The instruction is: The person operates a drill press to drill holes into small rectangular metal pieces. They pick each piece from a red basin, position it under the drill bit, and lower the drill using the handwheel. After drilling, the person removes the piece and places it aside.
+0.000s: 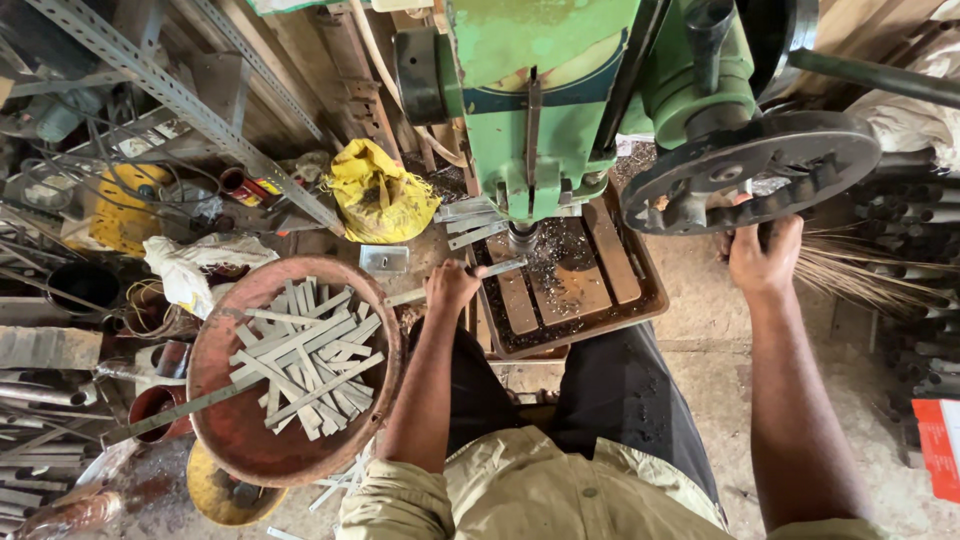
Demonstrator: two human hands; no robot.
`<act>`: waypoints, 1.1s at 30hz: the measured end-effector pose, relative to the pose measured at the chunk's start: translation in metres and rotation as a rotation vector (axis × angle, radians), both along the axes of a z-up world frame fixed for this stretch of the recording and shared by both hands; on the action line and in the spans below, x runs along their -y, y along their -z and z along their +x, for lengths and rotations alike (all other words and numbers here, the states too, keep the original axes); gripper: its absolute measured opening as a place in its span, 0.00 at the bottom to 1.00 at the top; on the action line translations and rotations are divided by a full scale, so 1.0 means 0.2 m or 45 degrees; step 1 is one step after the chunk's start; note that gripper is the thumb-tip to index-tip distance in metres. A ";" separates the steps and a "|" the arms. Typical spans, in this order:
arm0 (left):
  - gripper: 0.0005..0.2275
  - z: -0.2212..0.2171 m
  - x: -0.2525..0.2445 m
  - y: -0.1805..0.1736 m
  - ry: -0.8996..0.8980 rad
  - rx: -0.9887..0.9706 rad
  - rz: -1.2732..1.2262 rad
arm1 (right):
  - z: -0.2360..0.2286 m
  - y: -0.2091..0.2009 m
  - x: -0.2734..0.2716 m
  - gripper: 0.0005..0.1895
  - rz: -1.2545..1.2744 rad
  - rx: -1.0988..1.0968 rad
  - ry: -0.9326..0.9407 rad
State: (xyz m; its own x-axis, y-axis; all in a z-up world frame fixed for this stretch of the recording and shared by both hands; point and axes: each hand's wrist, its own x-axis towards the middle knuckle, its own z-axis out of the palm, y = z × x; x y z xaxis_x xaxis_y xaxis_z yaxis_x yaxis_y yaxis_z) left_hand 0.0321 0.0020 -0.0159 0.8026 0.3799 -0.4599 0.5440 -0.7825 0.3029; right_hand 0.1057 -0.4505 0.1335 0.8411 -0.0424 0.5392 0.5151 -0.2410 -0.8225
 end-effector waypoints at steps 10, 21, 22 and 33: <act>0.26 0.06 -0.03 -0.01 0.058 0.007 0.068 | 0.00 -0.17 -0.11 0.11 -0.259 0.406 0.016; 0.21 0.00 0.03 -0.09 -0.059 -0.009 0.016 | -0.45 -0.93 0.05 0.26 -0.523 -0.895 0.049; 0.19 -0.02 0.05 -0.12 -0.061 0.002 0.029 | -0.45 -0.98 0.02 0.25 -0.492 -0.901 0.016; 0.10 -0.49 0.08 -0.30 0.252 0.806 0.597 | -0.42 -0.85 -0.02 0.25 -0.218 -0.761 -0.157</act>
